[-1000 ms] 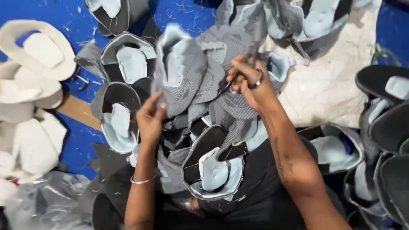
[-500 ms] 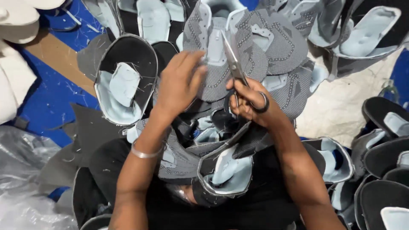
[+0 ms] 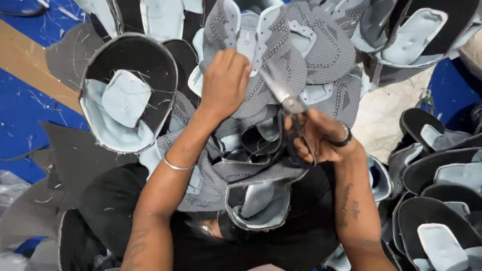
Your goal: The person uses shears to trim excess fabric and threads from the edges of grey shoe uppers. They handle the shoes one at a time, turning them over to access different sides and carefully cutting along the seams to remove loose material.
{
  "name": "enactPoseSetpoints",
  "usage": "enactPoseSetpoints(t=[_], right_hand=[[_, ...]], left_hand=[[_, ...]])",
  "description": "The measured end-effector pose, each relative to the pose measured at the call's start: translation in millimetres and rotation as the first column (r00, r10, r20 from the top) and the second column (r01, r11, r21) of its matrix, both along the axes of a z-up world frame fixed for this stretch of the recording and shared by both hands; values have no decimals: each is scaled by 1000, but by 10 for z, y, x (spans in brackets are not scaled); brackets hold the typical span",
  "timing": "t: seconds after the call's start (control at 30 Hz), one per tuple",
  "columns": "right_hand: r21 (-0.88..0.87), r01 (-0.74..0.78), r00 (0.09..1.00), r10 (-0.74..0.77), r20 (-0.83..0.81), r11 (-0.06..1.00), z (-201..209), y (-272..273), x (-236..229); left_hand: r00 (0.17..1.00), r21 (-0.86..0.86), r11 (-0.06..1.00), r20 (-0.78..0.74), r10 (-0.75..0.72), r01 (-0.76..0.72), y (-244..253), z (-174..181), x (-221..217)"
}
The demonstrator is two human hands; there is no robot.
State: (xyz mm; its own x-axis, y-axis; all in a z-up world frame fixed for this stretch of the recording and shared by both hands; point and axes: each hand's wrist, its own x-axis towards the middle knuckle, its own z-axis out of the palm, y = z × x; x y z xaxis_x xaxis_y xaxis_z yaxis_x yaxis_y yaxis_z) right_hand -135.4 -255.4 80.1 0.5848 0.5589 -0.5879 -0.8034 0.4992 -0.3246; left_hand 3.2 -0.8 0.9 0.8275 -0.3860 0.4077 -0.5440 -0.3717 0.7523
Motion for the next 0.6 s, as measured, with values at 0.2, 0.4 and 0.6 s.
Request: enactPoseSetpoints(t=[0.2,0.4,0.6], right_hand=[[-129,-45,997,53,59,991,88,146,62],[-180,-56,995,69,65,982,38,230,179],[-307,26,993,10,117,951,241,318,167]], left_hand=[[994,-153,988,-102,-31,15,44,-31,44],[997,-132,990,-51,-65,58,27,-25,29],[947,-250,950,-305,104,-185,267,133,124]])
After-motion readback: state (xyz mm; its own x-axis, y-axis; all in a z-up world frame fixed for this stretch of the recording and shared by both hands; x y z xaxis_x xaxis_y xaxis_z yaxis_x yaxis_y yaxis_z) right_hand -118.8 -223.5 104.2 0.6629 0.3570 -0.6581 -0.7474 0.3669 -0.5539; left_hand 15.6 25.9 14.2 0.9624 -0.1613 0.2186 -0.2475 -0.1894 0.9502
